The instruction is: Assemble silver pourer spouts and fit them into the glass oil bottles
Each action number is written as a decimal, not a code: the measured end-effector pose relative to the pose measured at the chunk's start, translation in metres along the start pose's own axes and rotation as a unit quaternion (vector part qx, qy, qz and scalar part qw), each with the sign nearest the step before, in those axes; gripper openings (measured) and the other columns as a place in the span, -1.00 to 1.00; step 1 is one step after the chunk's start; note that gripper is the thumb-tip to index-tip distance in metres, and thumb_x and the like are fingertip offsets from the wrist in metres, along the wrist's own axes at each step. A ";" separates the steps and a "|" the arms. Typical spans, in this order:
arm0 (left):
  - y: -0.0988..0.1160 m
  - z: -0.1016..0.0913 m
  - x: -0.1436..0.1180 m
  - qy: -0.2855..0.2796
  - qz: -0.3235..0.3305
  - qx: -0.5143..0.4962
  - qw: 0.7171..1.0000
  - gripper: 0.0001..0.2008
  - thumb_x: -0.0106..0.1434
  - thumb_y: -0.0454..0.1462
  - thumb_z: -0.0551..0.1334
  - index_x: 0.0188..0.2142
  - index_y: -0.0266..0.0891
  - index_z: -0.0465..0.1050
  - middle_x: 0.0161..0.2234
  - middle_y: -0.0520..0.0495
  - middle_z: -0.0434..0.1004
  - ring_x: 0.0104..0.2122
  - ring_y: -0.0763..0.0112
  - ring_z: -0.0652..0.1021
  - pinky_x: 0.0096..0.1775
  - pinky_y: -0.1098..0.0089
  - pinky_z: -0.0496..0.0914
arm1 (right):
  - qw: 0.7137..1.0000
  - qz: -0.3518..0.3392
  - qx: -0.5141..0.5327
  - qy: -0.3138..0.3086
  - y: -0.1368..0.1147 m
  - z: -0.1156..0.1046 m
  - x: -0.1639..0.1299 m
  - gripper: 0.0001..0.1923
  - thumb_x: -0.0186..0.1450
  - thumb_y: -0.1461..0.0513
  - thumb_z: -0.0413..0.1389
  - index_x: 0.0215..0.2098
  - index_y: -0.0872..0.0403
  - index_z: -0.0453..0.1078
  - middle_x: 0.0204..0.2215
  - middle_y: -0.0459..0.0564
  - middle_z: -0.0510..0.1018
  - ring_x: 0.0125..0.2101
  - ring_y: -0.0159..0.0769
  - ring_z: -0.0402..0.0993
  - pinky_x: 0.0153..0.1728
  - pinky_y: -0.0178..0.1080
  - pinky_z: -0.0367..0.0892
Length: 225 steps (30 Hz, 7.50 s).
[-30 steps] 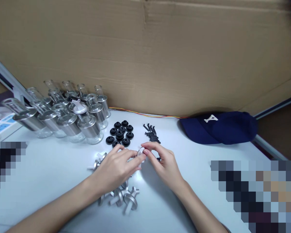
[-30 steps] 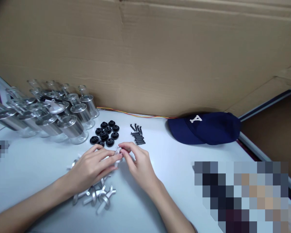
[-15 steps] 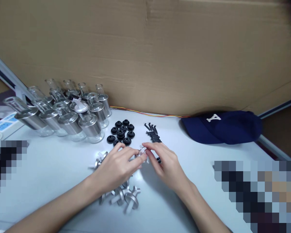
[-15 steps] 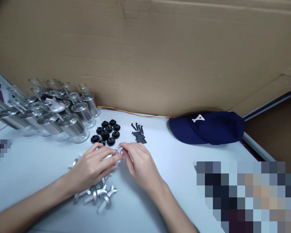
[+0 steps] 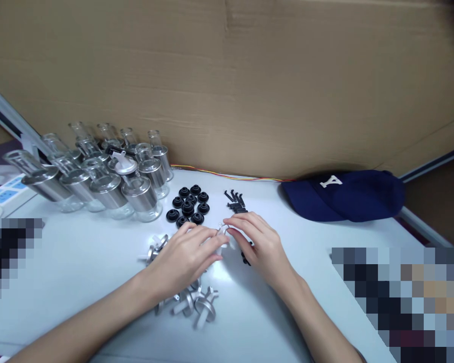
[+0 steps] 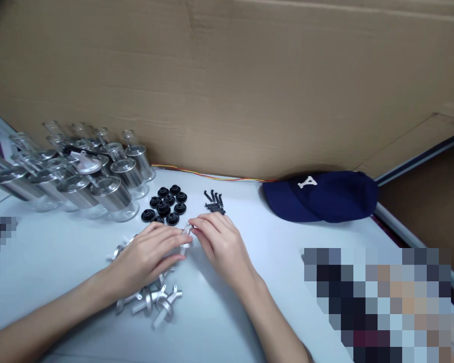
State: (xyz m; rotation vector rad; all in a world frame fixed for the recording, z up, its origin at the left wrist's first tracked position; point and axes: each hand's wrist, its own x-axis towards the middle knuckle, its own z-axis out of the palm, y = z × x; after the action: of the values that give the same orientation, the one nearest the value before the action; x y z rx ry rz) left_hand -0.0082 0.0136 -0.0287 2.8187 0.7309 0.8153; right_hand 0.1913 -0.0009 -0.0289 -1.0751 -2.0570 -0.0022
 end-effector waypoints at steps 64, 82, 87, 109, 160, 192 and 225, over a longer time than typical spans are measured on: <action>0.002 -0.005 0.002 0.029 0.021 -0.007 0.999 -0.81 0.40 -0.35 0.03 -0.02 -0.29 0.26 -0.16 -0.13 0.56 -0.18 0.38 0.57 -0.03 0.22 0.28 | 0.948 0.196 0.250 0.013 0.003 -0.013 0.000 -0.82 0.24 0.29 0.17 -0.23 -0.04 0.57 -0.35 -0.02 0.57 -0.31 -0.28 0.50 -0.24 -0.18 0.42; 0.003 -0.006 0.003 0.037 0.041 -0.010 0.998 -0.82 0.41 -0.34 0.02 -0.02 -0.29 0.26 -0.16 -0.14 0.57 -0.18 0.38 0.58 -0.02 0.23 0.26 | 0.890 0.270 0.368 -0.015 0.000 -0.016 0.004 -0.79 0.25 0.09 0.17 -0.26 0.01 0.57 -0.35 -0.01 0.55 -0.36 -0.32 0.51 -0.31 -0.23 0.46; 0.001 -0.005 0.004 0.039 0.039 -0.014 0.998 -0.81 0.40 -0.35 0.04 -0.01 -0.29 0.25 -0.15 -0.14 0.57 -0.16 0.39 0.57 0.00 0.24 0.24 | 0.871 0.309 0.382 0.002 -0.002 -0.015 0.005 -0.77 0.17 0.07 0.25 -0.34 0.05 0.50 -0.39 -0.03 0.59 -0.38 -0.32 0.53 -0.29 -0.23 0.47; 0.001 -0.006 0.003 0.042 0.049 -0.007 0.998 -0.83 0.41 -0.35 0.03 -0.04 -0.29 0.27 -0.17 -0.12 0.58 -0.20 0.42 0.58 0.00 0.24 0.22 | 0.947 0.211 0.240 0.026 -0.002 -0.012 0.001 -0.94 0.26 0.26 0.14 -0.36 0.05 0.47 -0.42 -0.05 0.58 -0.38 -0.31 0.50 -0.31 -0.25 0.38; -0.019 -0.015 0.005 0.058 0.004 0.028 0.998 -0.55 0.34 -0.31 0.14 0.17 -0.26 0.04 0.09 -0.31 0.38 0.09 0.20 0.41 0.05 0.12 0.28 | 0.969 0.146 0.195 0.039 -0.013 -0.007 0.004 -0.92 0.31 0.29 0.08 -0.31 0.06 0.42 -0.39 -0.03 0.55 -0.36 -0.33 0.47 -0.30 -0.27 0.38; 0.002 -0.007 0.009 0.107 -0.329 -0.457 0.820 -0.79 0.12 -0.20 0.32 -0.30 -0.27 0.44 -0.35 -0.06 0.57 -0.34 0.40 0.58 -0.27 0.40 0.50 | 0.936 0.234 0.202 0.165 -0.013 -0.016 0.000 -0.80 0.26 0.21 0.03 -0.53 0.04 0.25 -0.69 -0.21 0.28 -0.66 -0.44 0.20 -0.58 -0.36 0.17; 0.006 -0.005 0.013 0.183 -0.367 -0.548 0.729 -0.79 0.06 -0.27 0.38 -0.34 -0.29 0.41 -0.42 0.04 0.55 -0.43 0.55 0.57 -0.29 0.56 0.48 | 0.922 0.252 0.291 -0.035 -0.013 -0.012 0.002 -0.81 0.31 0.20 0.00 -0.42 0.07 0.36 -0.54 -0.09 0.53 -0.48 -0.36 0.44 -0.39 -0.31 0.30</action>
State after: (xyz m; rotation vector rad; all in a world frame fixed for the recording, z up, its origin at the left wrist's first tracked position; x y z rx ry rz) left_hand 0.0018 0.0142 -0.0168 1.1744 0.8804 1.1037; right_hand 0.1897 -0.0121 -0.0150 -1.1816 -1.6131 0.8622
